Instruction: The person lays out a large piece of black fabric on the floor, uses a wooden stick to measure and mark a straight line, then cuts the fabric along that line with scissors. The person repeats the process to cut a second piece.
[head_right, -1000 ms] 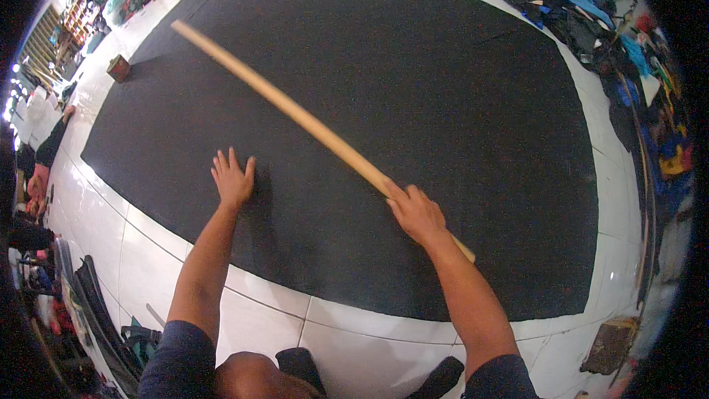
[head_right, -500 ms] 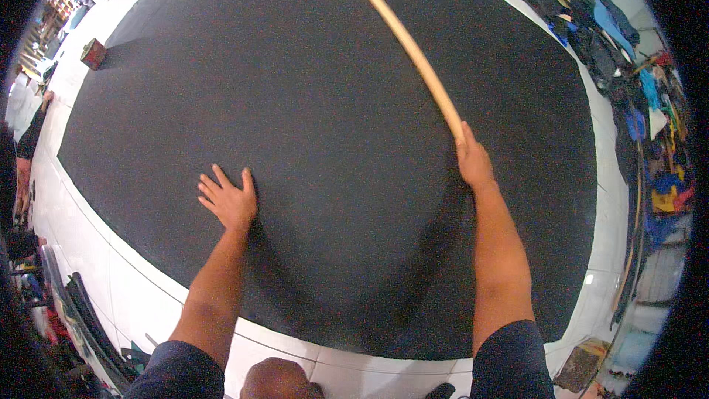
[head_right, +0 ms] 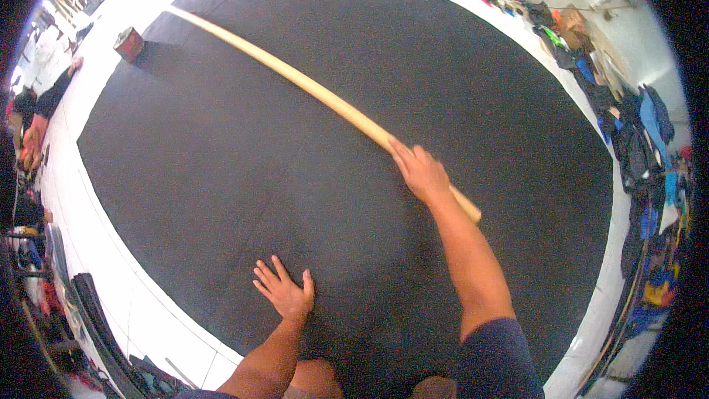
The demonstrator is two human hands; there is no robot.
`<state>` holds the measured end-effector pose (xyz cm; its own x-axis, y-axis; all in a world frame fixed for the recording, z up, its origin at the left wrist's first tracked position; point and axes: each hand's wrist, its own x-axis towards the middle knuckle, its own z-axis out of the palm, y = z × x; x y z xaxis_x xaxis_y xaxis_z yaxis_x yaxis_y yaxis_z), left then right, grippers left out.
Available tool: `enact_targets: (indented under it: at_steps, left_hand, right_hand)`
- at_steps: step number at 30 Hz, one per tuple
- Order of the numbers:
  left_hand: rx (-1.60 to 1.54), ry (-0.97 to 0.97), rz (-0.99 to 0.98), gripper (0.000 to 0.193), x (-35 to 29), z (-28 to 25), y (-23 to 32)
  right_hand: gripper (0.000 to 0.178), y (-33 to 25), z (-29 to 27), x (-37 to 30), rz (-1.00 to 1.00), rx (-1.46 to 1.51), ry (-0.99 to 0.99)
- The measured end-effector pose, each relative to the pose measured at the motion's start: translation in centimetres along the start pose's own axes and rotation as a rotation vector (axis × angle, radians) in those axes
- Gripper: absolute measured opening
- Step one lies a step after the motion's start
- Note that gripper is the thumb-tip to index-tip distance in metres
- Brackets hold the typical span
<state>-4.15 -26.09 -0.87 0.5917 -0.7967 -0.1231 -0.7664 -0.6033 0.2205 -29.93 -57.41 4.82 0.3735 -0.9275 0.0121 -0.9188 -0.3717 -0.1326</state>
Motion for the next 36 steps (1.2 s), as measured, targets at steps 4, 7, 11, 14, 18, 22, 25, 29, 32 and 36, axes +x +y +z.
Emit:
enact_targets:
  at_steps: [4, 7, 11, 14, 18, 22, 25, 29, 32, 36]
  left_hand:
    - [0.015, -0.070, -0.037, 0.091, 0.3, 0.1, -0.1]
    - [0.008, -0.113, -0.070, 0.091, 0.5, -0.7, 0.0]
    - [0.019, -0.123, -0.047, 0.091, 0.4, -0.5, 0.5]
    - [0.064, -0.102, -0.043, 0.091, 0.4, -0.6, 0.2]
    - [0.059, -0.109, -0.054, 0.091, 0.1, -0.3, -0.1]
    - [0.056, -0.067, -0.032, 0.093, 0.1, -0.3, 0.0]
    - [0.069, -0.068, -0.036, 0.092, 0.1, -0.7, -0.2]
    - [0.022, -0.035, 0.004, 0.088, -0.1, -0.4, 1.5]
    - [0.033, 0.038, 0.011, 0.087, 0.0, -0.2, 1.2]
    - [0.033, 0.082, -0.001, 0.085, -0.4, 0.2, -0.7]
  right_hand:
    - [0.049, 1.2, 1.8, 10.2, 0.026, -0.022, -0.067]
    - [0.050, 2.4, 2.7, 16.8, 0.119, 0.045, -0.061]
    - [0.053, 0.7, 1.4, 25.7, 0.122, 0.164, 0.035]
    - [0.051, -4.5, 0.8, 25.8, 0.124, 0.191, 0.010]
    - [0.047, -4.6, 2.9, 14.7, 0.091, 0.102, 0.074]
    - [0.048, 4.4, 4.9, -0.2, 0.138, -0.141, 0.096]
    - [0.053, 8.8, 3.2, -2.6, 0.236, -0.167, 0.076]
    - [0.046, 9.0, 1.3, 1.5, 0.321, -0.040, 0.076]
    - [0.042, -0.8, 0.2, 0.8, 0.357, 0.103, 0.075]
    - [0.045, -6.6, 2.3, -15.9, 0.232, 0.139, 0.059]
